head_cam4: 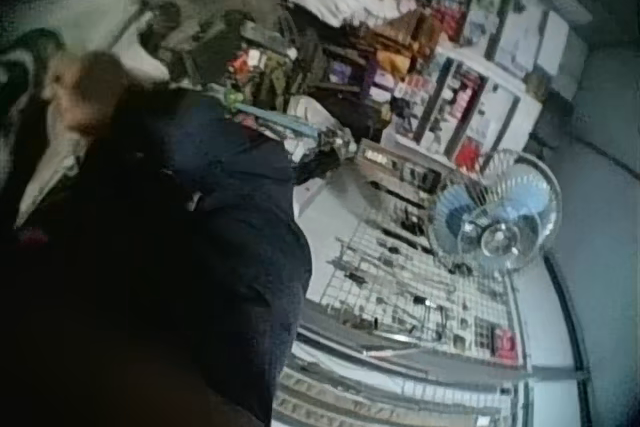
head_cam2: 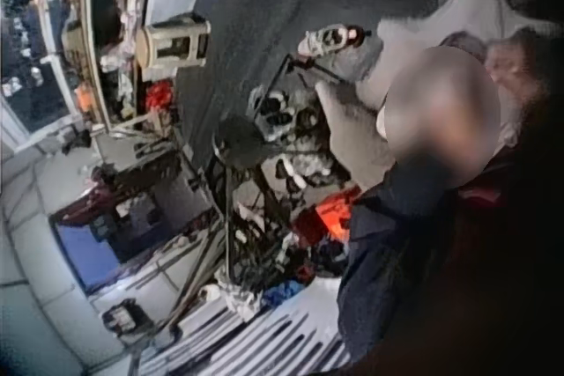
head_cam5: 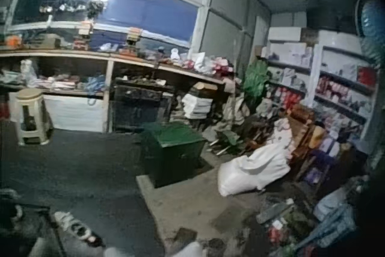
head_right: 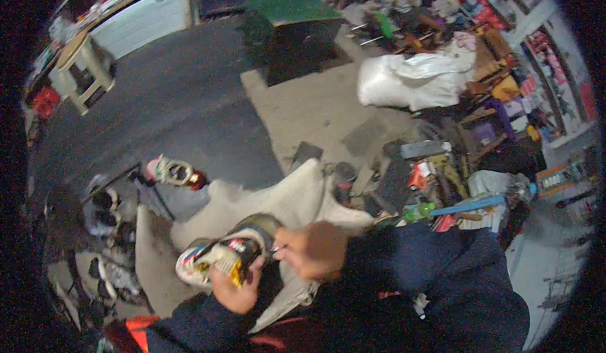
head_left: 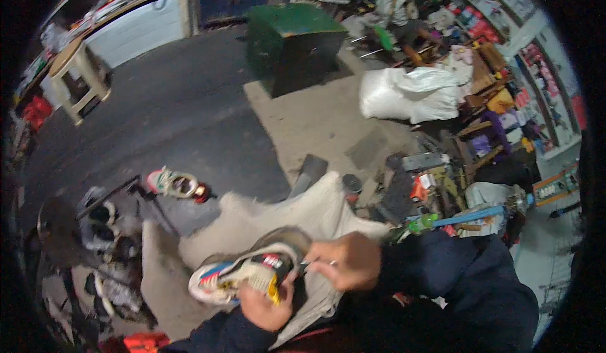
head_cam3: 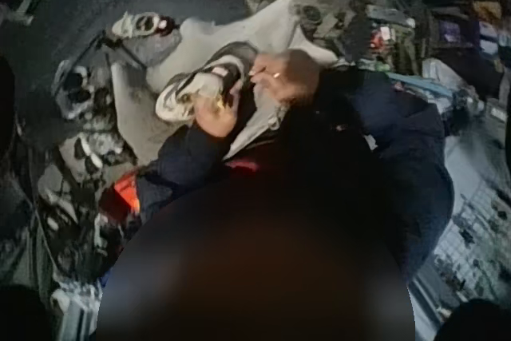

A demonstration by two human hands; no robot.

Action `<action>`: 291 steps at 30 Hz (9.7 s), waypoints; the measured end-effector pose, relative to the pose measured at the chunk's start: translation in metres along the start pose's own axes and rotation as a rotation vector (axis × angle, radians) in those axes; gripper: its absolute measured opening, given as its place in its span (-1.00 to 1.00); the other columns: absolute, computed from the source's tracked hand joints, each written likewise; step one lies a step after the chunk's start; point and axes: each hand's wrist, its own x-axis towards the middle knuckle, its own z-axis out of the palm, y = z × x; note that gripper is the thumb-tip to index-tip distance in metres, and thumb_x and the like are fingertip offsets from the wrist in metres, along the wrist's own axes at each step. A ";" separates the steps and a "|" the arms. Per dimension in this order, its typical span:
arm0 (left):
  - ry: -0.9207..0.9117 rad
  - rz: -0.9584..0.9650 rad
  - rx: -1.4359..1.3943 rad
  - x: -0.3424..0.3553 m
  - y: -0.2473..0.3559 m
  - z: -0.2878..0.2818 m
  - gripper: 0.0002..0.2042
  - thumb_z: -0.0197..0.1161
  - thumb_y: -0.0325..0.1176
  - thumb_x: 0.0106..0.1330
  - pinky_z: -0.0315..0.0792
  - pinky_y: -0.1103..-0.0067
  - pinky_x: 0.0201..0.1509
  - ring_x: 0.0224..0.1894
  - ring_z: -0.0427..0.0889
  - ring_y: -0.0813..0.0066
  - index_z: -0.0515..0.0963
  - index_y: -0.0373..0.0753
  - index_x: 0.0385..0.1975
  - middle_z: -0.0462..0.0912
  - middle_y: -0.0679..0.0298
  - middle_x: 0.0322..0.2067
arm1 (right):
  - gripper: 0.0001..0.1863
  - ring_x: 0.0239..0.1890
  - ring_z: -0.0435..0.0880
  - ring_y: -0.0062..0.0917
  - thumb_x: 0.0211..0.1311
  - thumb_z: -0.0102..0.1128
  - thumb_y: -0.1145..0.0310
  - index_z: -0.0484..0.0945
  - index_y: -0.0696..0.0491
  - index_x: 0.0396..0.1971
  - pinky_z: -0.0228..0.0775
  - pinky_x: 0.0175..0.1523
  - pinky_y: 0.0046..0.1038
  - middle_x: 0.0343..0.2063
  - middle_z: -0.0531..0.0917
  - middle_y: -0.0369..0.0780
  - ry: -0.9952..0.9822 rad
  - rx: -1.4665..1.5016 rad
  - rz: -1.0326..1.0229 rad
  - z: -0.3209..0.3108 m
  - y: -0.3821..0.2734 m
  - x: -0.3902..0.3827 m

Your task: The person sews the heel area of a sneaker using a needle and thread. They repeatedly insert the needle through the shoe's upper and pull the thread tight, rotating the shoe to access different sections of the heel.

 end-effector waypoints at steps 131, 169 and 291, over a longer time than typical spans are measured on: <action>0.590 0.050 -0.713 -0.005 0.017 -0.167 -0.65 0.06 -0.05 0.60 0.21 0.63 -0.56 -0.62 0.20 0.61 0.38 -0.12 -0.42 0.30 0.44 -0.59 | -0.47 -0.45 0.65 -0.53 -0.04 0.68 0.16 0.44 0.03 -0.30 0.57 -0.31 -0.45 -0.41 0.63 -0.28 0.799 0.566 -0.071 0.085 0.031 -0.021; 0.029 0.413 0.349 0.028 0.072 -0.005 -0.95 0.30 -0.54 0.21 0.47 0.39 -0.34 -0.45 0.60 0.07 0.61 -0.30 -0.35 0.56 0.07 -0.48 | -0.62 -0.67 0.23 -0.78 0.51 0.12 0.10 0.62 0.10 0.03 0.03 -0.59 -0.66 -0.50 0.50 -0.38 1.514 1.672 -0.012 -0.021 0.116 -0.111; -0.143 -0.162 -0.285 0.012 0.040 0.001 -0.70 0.45 -0.47 0.28 0.53 0.51 0.00 -0.15 0.67 0.46 0.59 -0.36 -0.04 0.70 0.27 -0.18 | -0.36 -0.51 0.64 -0.25 0.13 0.06 0.72 0.55 0.09 0.27 0.50 -0.34 -0.35 -0.54 0.59 -0.06 0.225 0.037 -0.205 -0.012 0.001 -0.071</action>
